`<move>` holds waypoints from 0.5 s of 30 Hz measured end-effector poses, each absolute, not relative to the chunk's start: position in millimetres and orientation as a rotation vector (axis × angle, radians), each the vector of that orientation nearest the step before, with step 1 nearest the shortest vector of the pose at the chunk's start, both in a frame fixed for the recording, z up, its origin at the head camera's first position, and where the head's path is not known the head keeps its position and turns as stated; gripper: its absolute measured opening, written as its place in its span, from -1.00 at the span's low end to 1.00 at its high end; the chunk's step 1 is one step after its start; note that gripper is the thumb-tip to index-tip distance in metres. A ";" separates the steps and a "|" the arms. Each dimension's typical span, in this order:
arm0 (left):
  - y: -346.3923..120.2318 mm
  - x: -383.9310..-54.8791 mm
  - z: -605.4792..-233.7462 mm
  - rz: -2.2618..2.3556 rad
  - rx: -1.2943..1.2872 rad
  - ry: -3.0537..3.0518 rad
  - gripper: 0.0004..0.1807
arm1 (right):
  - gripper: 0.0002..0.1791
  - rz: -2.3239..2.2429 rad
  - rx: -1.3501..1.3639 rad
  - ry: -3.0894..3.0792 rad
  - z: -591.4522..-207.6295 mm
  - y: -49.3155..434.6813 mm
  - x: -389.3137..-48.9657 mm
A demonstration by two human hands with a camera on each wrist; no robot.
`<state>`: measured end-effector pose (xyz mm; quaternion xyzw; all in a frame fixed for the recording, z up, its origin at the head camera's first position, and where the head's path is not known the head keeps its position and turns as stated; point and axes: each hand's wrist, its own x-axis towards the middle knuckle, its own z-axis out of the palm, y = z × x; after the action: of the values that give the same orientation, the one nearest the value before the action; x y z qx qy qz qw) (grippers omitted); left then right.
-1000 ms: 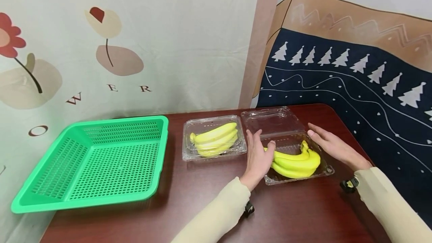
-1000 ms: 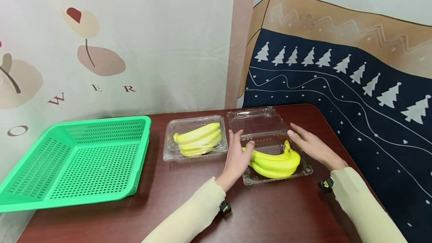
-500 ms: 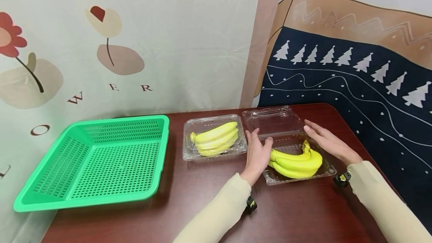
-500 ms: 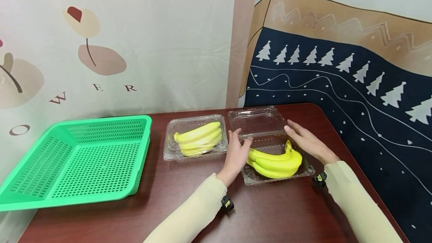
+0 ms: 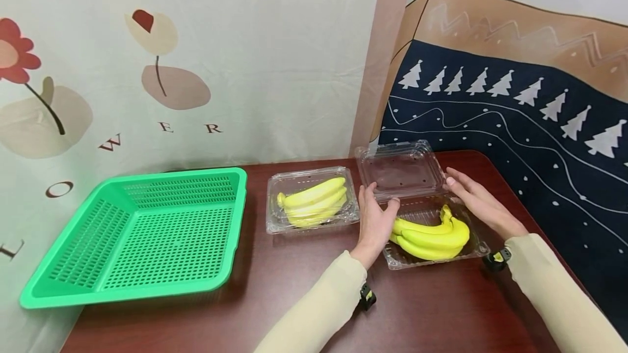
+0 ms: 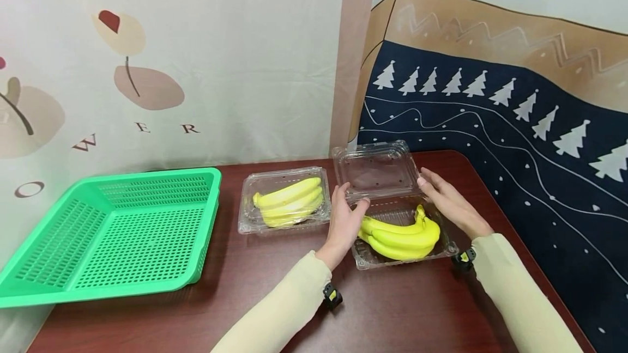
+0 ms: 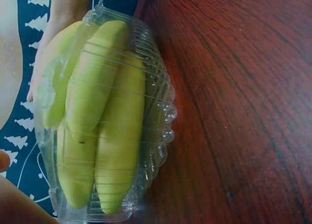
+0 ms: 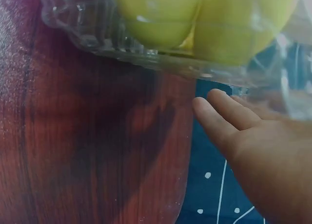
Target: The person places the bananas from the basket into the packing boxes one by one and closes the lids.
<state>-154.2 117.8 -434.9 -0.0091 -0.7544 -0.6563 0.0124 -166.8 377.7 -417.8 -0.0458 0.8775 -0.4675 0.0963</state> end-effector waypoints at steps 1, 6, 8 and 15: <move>118.1 -153.9 -434.2 -2.040 -0.031 -2.343 -0.27 | -0.17 -1.390 -0.143 2.603 -416.9 378.2 -166.1; 117.9 -150.2 -430.3 -2.025 -0.042 -2.339 -0.22 | -0.20 -1.422 -0.187 2.644 -411.6 379.2 -160.8; 117.0 -148.8 -429.0 -2.028 -0.047 -2.346 -0.18 | -0.21 -1.430 -0.194 2.662 -409.6 379.7 -158.1; 114.4 -142.7 -424.4 -2.022 -0.073 -2.349 -0.09 | -0.26 -1.529 -0.248 2.657 -406.6 383.8 -150.4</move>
<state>-142.7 114.4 -424.4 -0.0235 -0.7575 -0.6521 0.0206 -150.4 383.8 -406.6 -0.0805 0.8634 -0.4969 0.0327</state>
